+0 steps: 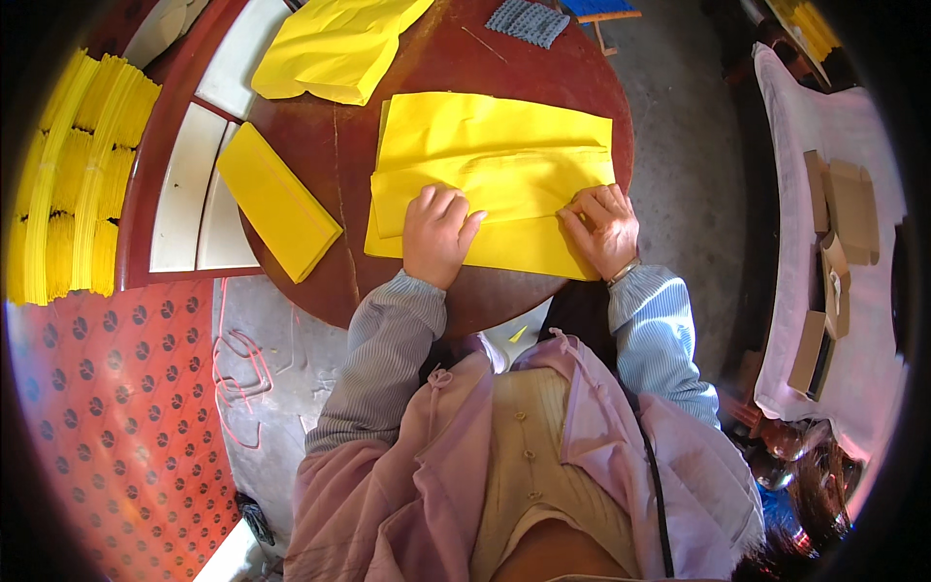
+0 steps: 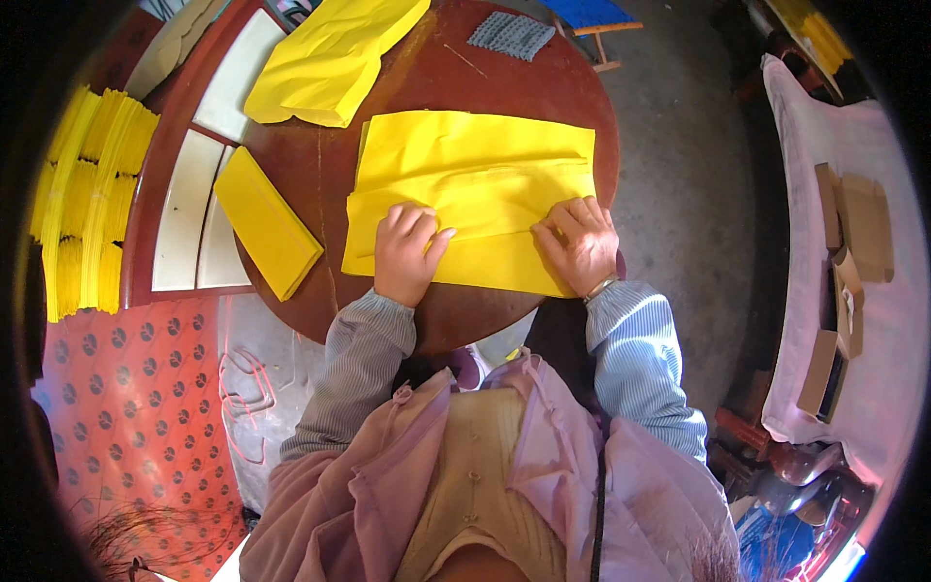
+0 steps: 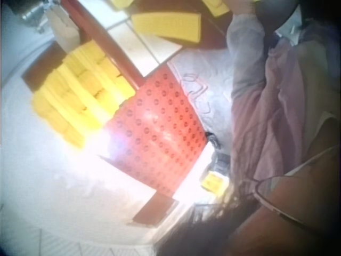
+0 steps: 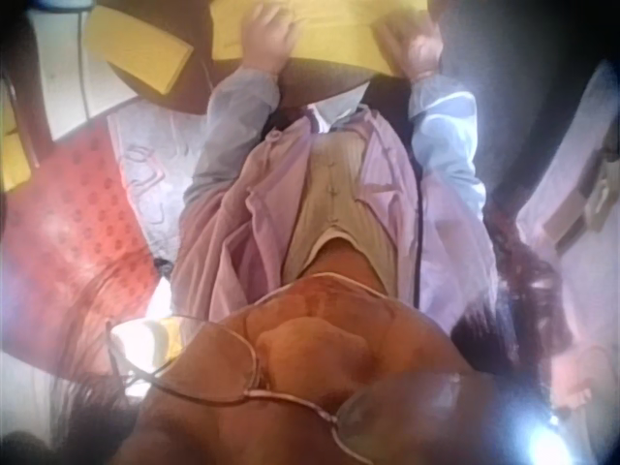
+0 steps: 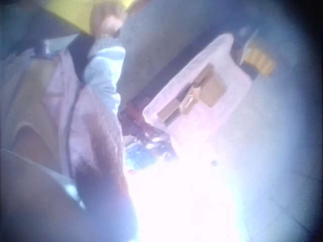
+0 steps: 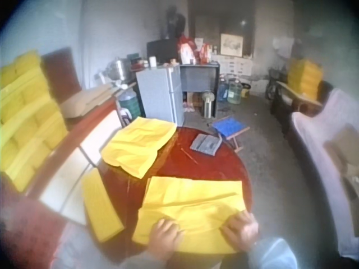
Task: The person folds yellow paper sheets by hand on a low round table. They repeatedly fold each sheet in half, press the crease, and stack the folded pieces into a growing pile.
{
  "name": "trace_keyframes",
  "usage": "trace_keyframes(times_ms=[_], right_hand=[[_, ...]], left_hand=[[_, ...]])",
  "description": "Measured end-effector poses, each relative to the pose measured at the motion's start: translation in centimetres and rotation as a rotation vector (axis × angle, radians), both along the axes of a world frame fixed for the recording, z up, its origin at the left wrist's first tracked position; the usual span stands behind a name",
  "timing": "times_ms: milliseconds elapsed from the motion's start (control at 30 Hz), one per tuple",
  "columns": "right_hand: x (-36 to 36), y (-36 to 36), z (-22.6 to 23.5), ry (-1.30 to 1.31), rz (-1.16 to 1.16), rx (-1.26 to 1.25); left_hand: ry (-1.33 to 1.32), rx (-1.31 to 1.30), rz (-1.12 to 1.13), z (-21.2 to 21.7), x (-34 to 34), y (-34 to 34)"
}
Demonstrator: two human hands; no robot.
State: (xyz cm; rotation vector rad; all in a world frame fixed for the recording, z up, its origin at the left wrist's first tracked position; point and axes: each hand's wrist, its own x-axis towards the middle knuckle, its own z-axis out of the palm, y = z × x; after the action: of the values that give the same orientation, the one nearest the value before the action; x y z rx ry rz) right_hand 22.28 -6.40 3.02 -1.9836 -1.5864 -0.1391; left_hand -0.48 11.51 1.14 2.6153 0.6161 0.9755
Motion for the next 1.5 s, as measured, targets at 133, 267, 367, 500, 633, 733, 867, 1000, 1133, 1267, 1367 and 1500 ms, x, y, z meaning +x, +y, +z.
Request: trace_keyframes(times_ms=[133, 267, 367, 500, 633, 733, 867, 1000, 1133, 1267, 1367, 1500], right_hand=[[-0.7, 0.8, 0.7, -0.02, -0.052, 0.0], [-3.2, 3.8, 0.4, 0.025, 0.097, 0.058], [-4.9, 5.2, -0.3, -0.055, 0.086, 0.049], [-4.3, 2.9, -0.4, 0.022, 0.101, -0.032], [-3.4, 0.9, -0.7, 0.027, 0.093, -0.027], [-3.3, 0.3, -1.0, 0.066, 0.078, -0.005], [-2.8, -0.3, -1.0, 0.067, 0.047, -0.029], [-2.3, -0.2, -0.8, 0.081, -0.026, 0.009], [-1.7, 0.0, -0.5, 0.07, -0.065, -0.06], [-1.3, 0.1, -0.1, 0.092, -0.112, -0.035], [-1.3, 0.4, 0.3, 0.077, -0.132, -0.046], [-1.9, 1.2, 0.9, -0.011, -0.153, 0.017]], left_hand=[[0.133, -0.02, 0.044, 0.4, 0.3, -0.4], [0.034, 0.022, -0.03, 0.2, 1.2, -0.8], [-0.029, -0.004, -0.073, -0.1, 1.1, -0.8], [-0.007, -0.113, -0.092, -0.1, -1.7, -0.8], [0.034, -0.159, -0.064, -0.2, -3.9, -0.8], [0.004, -0.119, -0.003, -0.4, -4.2, -1.1], [-0.027, -0.085, 0.13, -0.6, -4.0, -1.1], [0.012, -0.048, 0.201, -0.4, -4.2, -0.8], [0.07, -0.057, 0.238, 0.1, -4.2, -0.8], [-0.008, -0.039, 0.214, 0.3, -3.8, -0.7], [-0.044, -0.02, 0.103, 0.0, -3.1, -0.1], [0.014, -0.077, -0.002, -0.5, -2.5, 0.1]])
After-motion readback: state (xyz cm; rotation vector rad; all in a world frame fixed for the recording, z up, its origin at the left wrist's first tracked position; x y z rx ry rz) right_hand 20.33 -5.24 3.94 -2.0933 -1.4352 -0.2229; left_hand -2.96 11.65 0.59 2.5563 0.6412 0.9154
